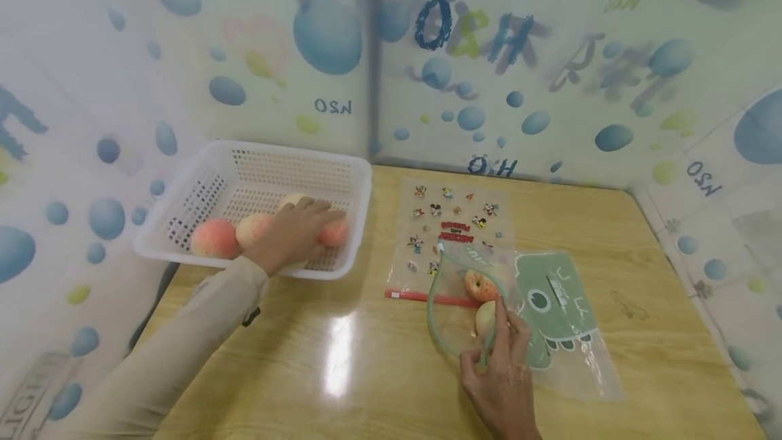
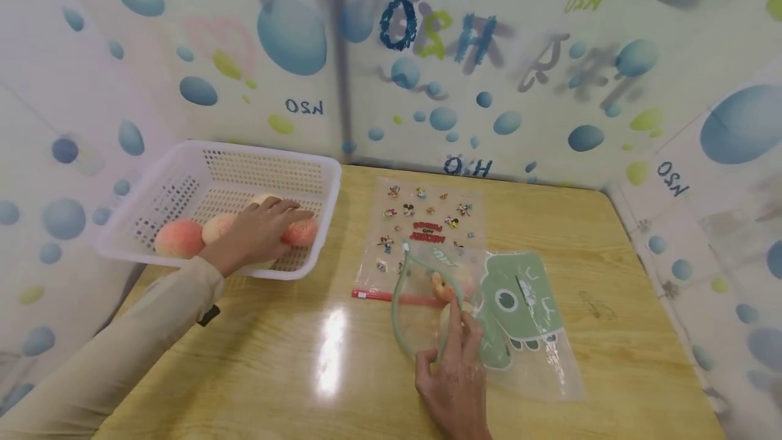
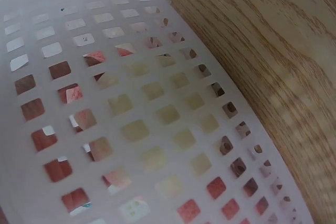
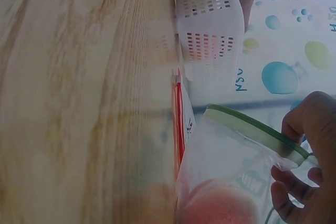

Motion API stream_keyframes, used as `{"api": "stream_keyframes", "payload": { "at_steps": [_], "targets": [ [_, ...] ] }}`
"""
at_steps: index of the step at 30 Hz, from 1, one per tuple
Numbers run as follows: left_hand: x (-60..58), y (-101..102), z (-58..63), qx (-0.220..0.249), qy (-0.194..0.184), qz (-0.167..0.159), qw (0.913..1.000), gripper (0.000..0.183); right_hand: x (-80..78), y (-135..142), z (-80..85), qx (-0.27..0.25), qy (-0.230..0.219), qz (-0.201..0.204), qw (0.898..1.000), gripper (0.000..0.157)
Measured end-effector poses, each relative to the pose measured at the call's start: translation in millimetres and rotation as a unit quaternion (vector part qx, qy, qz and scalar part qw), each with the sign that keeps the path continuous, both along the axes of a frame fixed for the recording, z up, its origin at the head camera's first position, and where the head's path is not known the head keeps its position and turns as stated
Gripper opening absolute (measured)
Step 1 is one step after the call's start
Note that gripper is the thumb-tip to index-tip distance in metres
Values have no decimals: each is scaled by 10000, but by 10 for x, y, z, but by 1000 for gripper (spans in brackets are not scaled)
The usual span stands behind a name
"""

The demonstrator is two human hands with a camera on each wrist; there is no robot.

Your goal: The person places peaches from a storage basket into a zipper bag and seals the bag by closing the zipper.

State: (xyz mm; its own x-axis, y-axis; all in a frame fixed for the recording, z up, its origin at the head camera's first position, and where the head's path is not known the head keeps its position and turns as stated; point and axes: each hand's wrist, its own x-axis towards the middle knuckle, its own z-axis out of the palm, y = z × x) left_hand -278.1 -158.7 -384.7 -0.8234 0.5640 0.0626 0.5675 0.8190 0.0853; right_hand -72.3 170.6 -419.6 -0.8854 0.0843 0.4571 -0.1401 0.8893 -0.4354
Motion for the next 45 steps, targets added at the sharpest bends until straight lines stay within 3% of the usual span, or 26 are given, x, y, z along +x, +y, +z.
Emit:
{"api": "stream_keyframes", "payload": {
  "at_steps": [4,12,22,32,40,45],
  "targets": [
    [-10,6,11,-90,-116,99,9998,60,4,0,-7,-29,-35,24,10000,95],
    [4,-20,-41,89,411,-56,9991,53,11,-1,-10,-77,-69,30,9999,95],
    [9,-99,-38,460,557,-118,9973,66,1,-15,2,-130,-145,18,9998,94],
    [47,-115,-3,941,1311,-420,9860,64,4,-20,5,-196,-185,-150,9995,94],
    [92,-74,75,1105,1396,-503,9827,67,8,-18,1,-159,-231,-151,9995,95],
    [107,-65,152,1321,1599,-618,9763,67,-2,-18,3,-157,-197,-159,9996,95]
  ]
}}
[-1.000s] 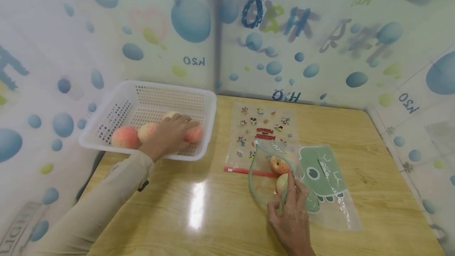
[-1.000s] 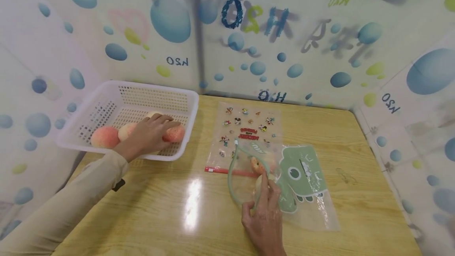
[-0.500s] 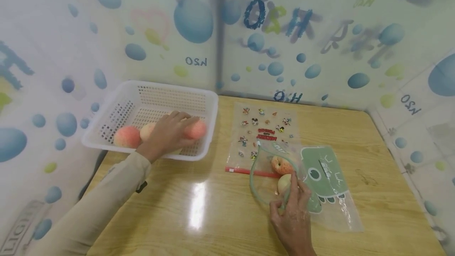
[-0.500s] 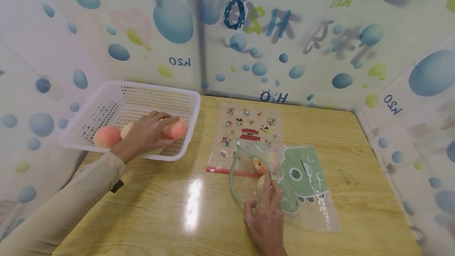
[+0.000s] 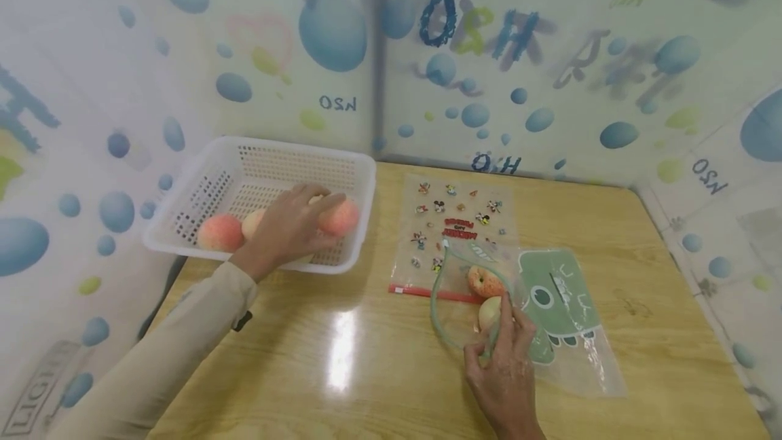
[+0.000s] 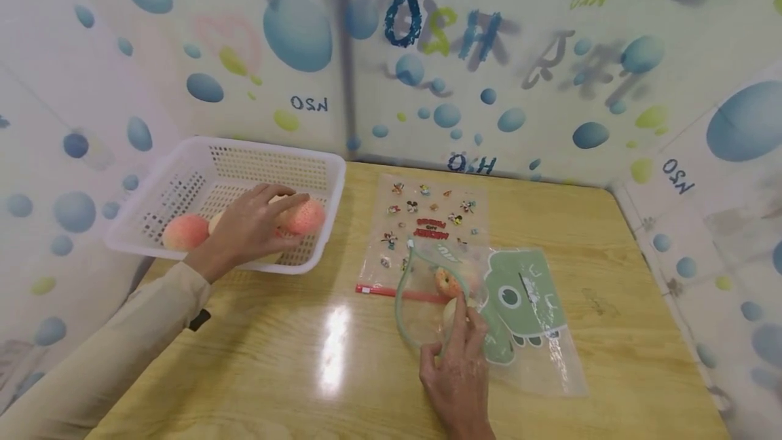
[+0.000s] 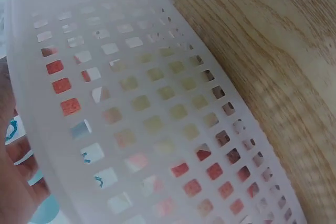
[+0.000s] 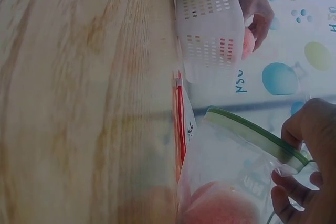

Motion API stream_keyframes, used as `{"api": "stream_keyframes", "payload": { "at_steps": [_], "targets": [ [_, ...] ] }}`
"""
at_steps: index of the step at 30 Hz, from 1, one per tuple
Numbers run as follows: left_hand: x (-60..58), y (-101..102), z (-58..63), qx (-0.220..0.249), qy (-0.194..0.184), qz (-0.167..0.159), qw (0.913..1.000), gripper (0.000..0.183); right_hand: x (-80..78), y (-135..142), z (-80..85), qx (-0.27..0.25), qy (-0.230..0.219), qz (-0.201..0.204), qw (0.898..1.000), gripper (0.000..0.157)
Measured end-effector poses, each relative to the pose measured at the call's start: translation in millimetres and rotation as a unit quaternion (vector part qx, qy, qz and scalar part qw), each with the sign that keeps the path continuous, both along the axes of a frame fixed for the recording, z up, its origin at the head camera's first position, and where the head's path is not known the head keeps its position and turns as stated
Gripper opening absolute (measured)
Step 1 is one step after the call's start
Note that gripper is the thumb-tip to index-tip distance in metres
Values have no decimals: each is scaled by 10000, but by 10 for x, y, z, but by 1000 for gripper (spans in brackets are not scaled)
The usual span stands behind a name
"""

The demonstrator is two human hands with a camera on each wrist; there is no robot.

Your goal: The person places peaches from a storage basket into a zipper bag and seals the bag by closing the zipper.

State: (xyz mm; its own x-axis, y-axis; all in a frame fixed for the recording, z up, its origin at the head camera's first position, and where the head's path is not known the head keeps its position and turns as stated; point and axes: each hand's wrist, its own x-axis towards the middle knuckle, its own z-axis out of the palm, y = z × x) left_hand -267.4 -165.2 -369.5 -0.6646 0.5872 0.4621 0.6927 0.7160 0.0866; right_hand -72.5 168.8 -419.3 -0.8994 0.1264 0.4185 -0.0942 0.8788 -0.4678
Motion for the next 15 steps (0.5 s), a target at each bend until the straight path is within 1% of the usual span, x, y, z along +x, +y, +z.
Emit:
{"api": "stream_keyframes", "payload": {
  "at_steps": [6,15],
  "targets": [
    [17,16,57,222,223,-80,9995,70,-12,4,2,42,-10,23,10000,94],
    [91,164,112,702,212,-156,9972,65,-3,3,-6,171,-53,1,9998,95]
  ]
}}
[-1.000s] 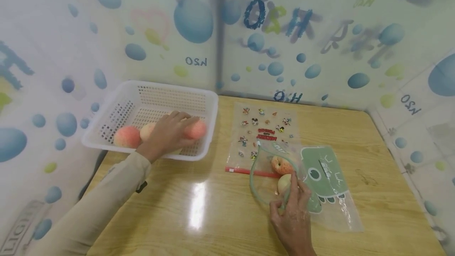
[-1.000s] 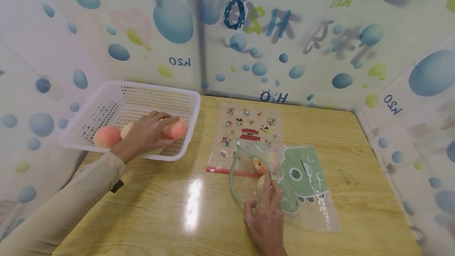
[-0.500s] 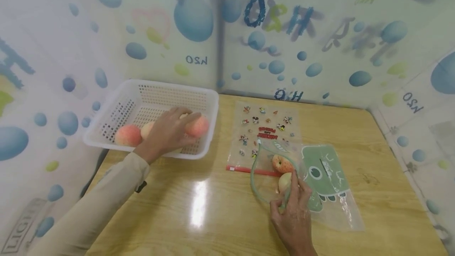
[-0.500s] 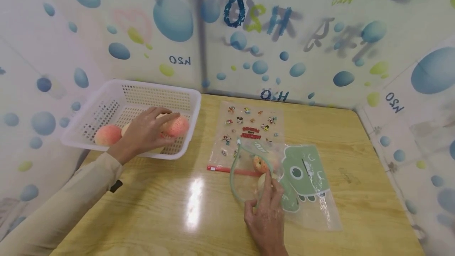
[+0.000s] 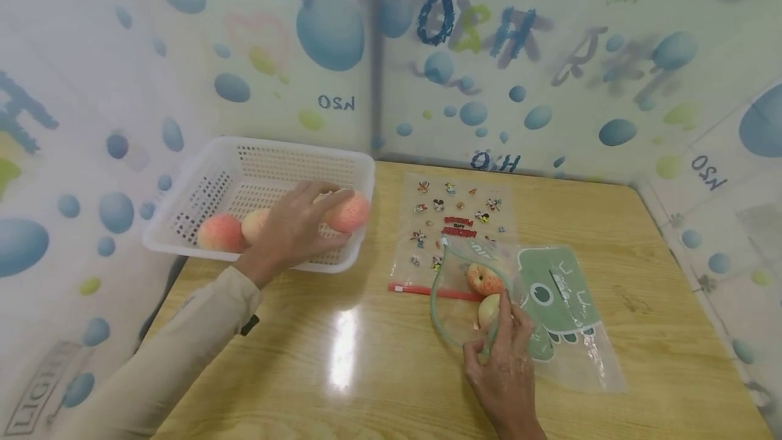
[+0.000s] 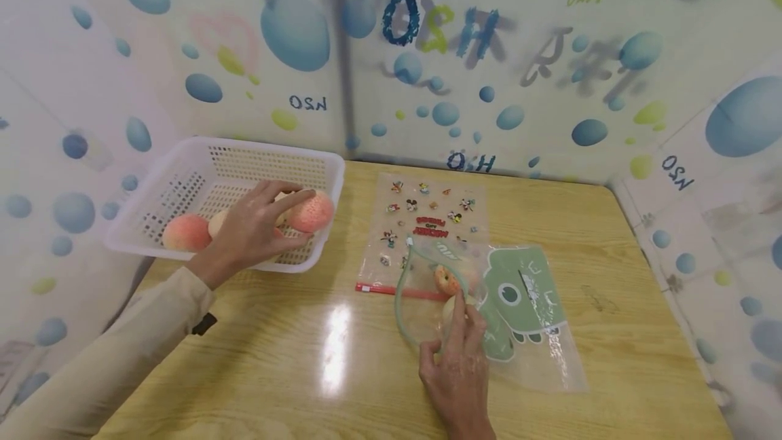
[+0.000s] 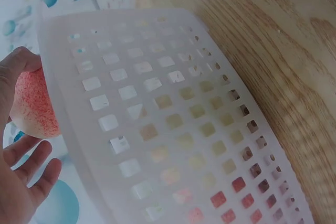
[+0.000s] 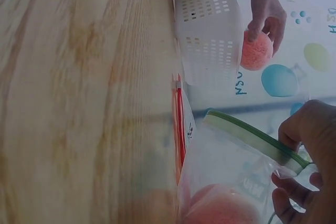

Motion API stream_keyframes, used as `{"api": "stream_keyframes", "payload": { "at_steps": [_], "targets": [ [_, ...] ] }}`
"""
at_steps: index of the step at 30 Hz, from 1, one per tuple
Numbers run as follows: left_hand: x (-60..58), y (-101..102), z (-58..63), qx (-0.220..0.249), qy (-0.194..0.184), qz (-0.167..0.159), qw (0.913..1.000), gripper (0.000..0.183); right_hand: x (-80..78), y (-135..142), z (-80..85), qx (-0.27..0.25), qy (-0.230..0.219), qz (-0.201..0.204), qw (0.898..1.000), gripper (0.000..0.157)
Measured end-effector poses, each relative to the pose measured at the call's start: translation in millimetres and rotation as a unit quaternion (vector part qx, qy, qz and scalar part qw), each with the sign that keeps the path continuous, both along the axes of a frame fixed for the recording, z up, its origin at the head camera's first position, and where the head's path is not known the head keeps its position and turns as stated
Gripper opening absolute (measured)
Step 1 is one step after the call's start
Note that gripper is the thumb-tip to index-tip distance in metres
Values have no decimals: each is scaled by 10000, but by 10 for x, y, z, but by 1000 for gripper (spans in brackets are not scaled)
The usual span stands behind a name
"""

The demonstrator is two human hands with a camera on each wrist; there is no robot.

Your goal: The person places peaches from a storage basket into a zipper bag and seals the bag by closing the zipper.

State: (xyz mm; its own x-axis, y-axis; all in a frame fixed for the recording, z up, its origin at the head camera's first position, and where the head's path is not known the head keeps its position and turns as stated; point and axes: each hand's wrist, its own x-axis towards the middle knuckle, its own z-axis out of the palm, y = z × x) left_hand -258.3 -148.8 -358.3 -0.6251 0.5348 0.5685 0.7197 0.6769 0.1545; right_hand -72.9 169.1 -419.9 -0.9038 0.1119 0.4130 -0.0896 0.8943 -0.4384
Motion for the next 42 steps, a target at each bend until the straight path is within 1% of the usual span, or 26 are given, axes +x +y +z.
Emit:
{"api": "stream_keyframes", "payload": {
  "at_steps": [4,11,14,19,21,26,32,37,42],
  "targets": [
    [36,29,11,23,-51,-37,10000,65,-5,1,-6,-11,86,51,9999,94],
    [83,114,44,-152,-23,-135,9998,64,-7,1,-14,11,152,81,9999,94],
    [103,172,52,-55,48,-310,9995,64,-8,0,-17,34,116,58,9999,94],
    [151,292,34,41,208,-696,9973,62,-3,2,-18,19,145,30,9999,96],
    [174,344,18,13,219,-765,9968,62,-1,5,-20,18,165,39,9999,96],
    [223,469,-36,-101,227,-767,9967,62,-1,9,-27,7,267,110,9996,94],
    [279,634,-113,-75,102,-933,9956,62,7,4,-39,-47,428,228,9988,91],
    [376,779,-218,-60,47,-1049,9945,67,9,-2,-49,-21,451,263,9986,91],
    [462,945,-316,-24,-28,-1230,9924,63,2,-15,-44,11,376,221,9990,92]
  ]
}}
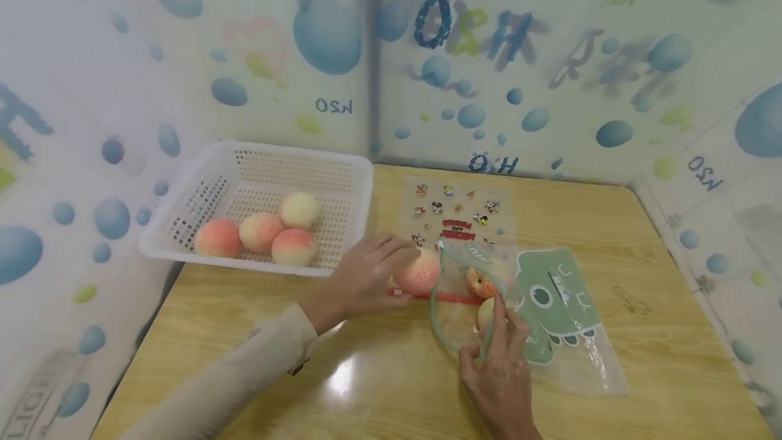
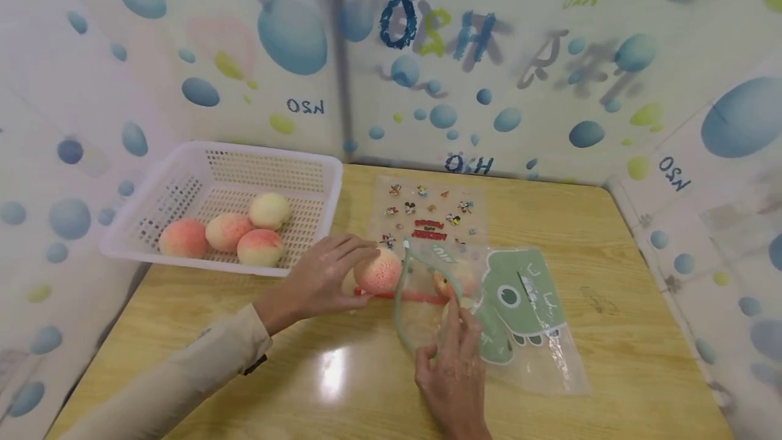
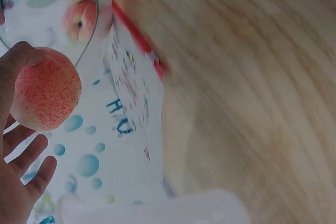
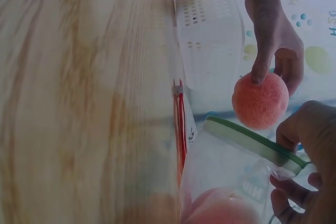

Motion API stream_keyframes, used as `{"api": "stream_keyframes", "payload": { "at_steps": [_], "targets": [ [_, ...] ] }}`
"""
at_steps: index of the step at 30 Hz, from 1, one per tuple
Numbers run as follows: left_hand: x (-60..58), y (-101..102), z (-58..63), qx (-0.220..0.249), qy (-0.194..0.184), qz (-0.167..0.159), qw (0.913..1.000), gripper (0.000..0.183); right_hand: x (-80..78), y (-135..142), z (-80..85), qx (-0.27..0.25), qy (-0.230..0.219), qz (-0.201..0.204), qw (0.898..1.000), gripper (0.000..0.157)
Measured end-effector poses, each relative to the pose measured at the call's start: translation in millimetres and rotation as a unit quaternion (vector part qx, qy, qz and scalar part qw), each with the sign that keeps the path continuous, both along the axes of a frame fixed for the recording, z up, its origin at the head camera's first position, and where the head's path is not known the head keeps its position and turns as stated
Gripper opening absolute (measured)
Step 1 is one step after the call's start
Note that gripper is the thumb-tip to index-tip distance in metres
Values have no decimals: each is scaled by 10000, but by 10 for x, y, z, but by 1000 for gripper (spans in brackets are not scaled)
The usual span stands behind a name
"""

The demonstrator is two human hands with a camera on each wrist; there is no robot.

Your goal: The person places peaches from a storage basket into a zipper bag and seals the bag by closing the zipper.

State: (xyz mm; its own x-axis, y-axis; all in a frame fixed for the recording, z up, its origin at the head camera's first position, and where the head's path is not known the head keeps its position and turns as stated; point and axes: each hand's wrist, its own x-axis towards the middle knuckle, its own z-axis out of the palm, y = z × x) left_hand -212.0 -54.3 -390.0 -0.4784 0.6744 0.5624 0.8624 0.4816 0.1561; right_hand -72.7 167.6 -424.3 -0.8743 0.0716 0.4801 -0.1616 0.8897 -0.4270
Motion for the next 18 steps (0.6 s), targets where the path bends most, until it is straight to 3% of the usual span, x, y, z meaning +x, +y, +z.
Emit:
{"api": "stream_keyframes", "payload": {
  "at_steps": [10,18],
  "targets": [
    [163,300,-173,-384,-371,-399,9978,71,-4,-10,14,36,-241,-199,9995,96],
    [153,429,-255,-582,-283,-426,9970,74,-1,2,9,23,-112,-103,9999,97]
  ]
}}
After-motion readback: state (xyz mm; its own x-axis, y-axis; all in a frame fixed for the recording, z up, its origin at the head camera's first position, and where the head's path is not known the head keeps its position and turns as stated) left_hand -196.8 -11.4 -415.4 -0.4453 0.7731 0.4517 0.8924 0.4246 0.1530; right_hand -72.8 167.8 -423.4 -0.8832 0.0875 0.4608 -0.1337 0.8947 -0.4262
